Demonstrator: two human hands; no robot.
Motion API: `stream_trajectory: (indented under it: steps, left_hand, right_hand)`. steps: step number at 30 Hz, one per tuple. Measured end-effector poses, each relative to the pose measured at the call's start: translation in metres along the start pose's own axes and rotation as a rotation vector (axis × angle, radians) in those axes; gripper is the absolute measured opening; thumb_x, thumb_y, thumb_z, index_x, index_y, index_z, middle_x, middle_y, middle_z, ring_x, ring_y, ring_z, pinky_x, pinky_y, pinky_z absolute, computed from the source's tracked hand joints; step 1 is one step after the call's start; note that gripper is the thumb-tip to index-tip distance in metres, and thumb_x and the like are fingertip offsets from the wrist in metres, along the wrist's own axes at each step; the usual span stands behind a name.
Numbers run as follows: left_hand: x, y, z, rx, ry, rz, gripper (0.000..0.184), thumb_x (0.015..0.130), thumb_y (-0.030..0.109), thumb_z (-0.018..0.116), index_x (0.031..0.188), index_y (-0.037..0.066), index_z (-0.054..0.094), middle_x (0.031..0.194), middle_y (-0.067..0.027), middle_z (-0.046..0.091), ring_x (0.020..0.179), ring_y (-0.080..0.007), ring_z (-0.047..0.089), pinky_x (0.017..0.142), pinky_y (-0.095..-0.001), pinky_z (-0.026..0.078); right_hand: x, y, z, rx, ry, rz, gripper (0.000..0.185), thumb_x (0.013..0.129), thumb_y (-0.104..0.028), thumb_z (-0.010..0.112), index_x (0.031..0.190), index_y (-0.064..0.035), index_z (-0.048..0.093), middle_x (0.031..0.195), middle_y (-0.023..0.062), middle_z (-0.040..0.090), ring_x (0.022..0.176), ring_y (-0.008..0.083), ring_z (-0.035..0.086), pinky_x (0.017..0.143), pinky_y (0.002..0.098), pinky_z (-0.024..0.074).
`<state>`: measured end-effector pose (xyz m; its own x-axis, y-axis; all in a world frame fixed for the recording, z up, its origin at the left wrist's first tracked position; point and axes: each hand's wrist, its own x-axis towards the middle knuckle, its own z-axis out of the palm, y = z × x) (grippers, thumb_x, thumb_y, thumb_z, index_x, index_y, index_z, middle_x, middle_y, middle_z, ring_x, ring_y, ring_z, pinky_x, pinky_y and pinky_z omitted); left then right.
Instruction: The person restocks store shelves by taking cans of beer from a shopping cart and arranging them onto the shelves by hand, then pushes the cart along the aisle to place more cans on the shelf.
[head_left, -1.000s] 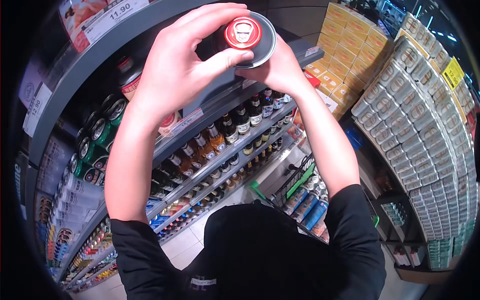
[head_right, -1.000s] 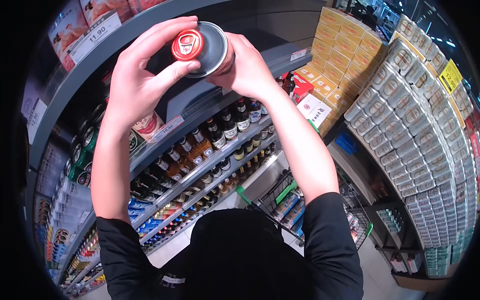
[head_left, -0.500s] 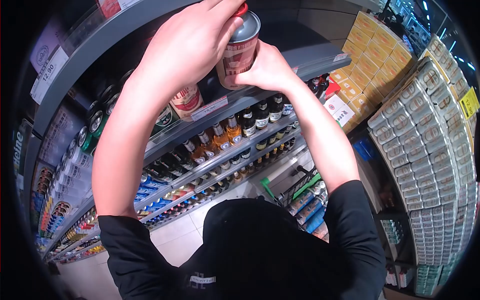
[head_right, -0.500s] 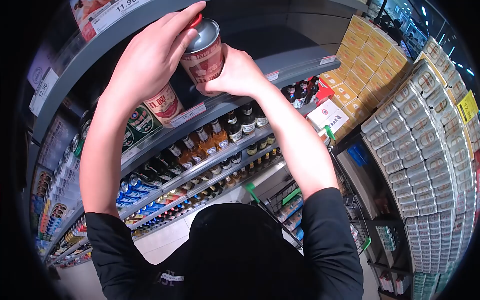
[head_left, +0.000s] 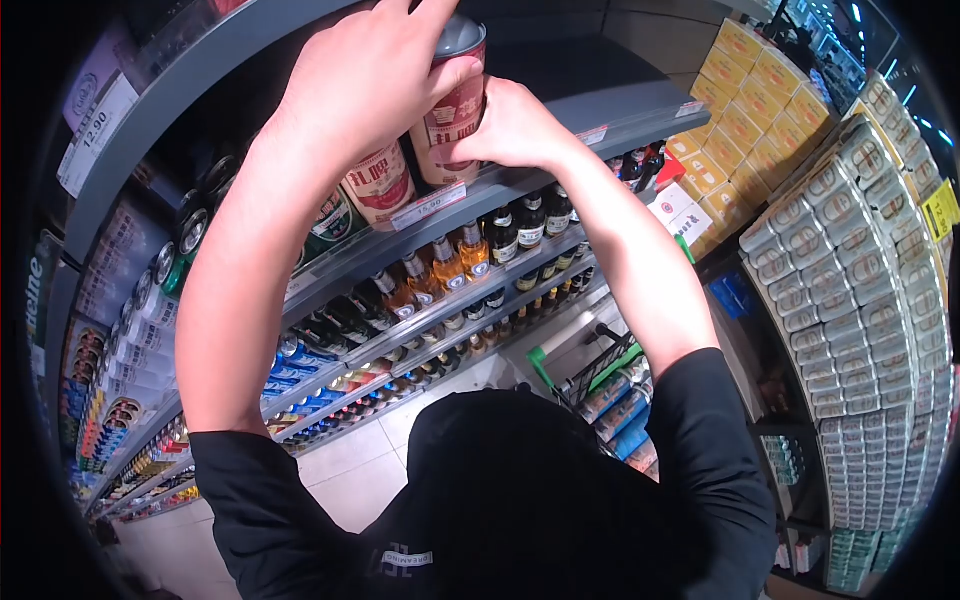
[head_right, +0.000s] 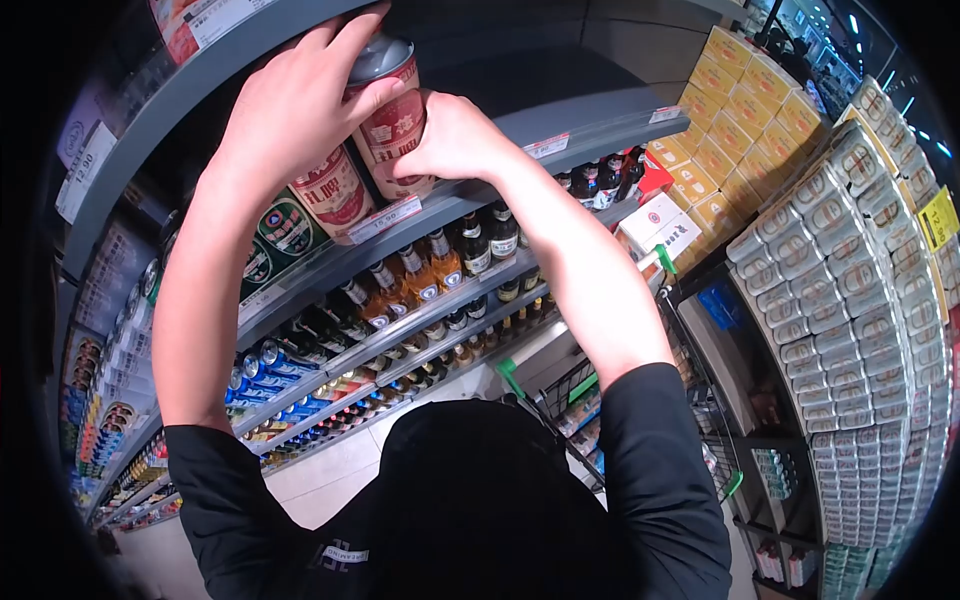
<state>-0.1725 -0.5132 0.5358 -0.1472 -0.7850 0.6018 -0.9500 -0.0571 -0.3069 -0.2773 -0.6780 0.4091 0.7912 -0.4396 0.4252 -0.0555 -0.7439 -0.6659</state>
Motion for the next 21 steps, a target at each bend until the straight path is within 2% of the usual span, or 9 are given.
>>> stream_trajectory:
  steps: [5,8,14,17,21]
  left_hand:
    - [-0.004,-0.002,0.008,0.024,0.114,0.076,0.049,0.094,0.029,0.071,0.135,0.002,0.062,0.119,-0.0250,0.069,0.097,-0.0370,0.073,0.086,-0.0432,0.059]
    - [-0.004,-0.007,0.013,-0.002,0.096,0.057,0.044,0.094,0.026,0.068,0.132,0.003,0.065,0.120,-0.0241,0.070,0.099,-0.0373,0.074,0.088,-0.0443,0.059]
    - [-0.003,-0.008,0.015,-0.004,0.031,0.006,0.042,0.096,0.028,0.066,0.132,0.007,0.066,0.127,-0.0236,0.070,0.108,-0.0369,0.073,0.097,-0.0460,0.055]
    - [-0.004,-0.018,0.029,0.109,0.069,0.066,0.039,0.096,0.029,0.066,0.130,0.010,0.068,0.127,-0.0232,0.070,0.111,-0.0357,0.072,0.098,-0.0458,0.055]
    - [-0.001,-0.017,0.020,0.031,-0.013,0.003,0.034,0.096,0.030,0.067,0.122,0.010,0.072,0.122,-0.0209,0.071,0.110,-0.0346,0.072,0.096,-0.0445,0.056]
  right_hand:
    - [0.005,0.006,0.010,0.008,-0.034,0.003,0.064,0.067,-0.036,0.095,0.117,-0.0032,0.071,0.111,0.0115,0.078,0.104,0.0236,0.074,0.097,0.0372,0.0568]
    - [0.005,0.003,0.010,-0.001,-0.063,0.011,0.065,0.067,-0.038,0.095,0.116,-0.0031,0.071,0.111,0.0120,0.078,0.104,0.0244,0.074,0.097,0.0376,0.0568]
    - [0.010,0.010,0.012,0.012,-0.068,0.032,0.066,0.067,-0.041,0.094,0.116,-0.0032,0.071,0.112,0.0123,0.078,0.105,0.0253,0.074,0.098,0.0370,0.0565]
    - [0.013,0.010,0.012,-0.011,-0.110,0.022,0.067,0.067,-0.042,0.095,0.117,-0.0034,0.071,0.112,0.0126,0.078,0.106,0.0255,0.074,0.099,0.0368,0.0560]
    - [0.014,0.007,0.012,-0.010,-0.106,0.035,0.069,0.067,-0.043,0.095,0.118,-0.0040,0.070,0.113,0.0127,0.078,0.106,0.0262,0.074,0.100,0.0369,0.0556]
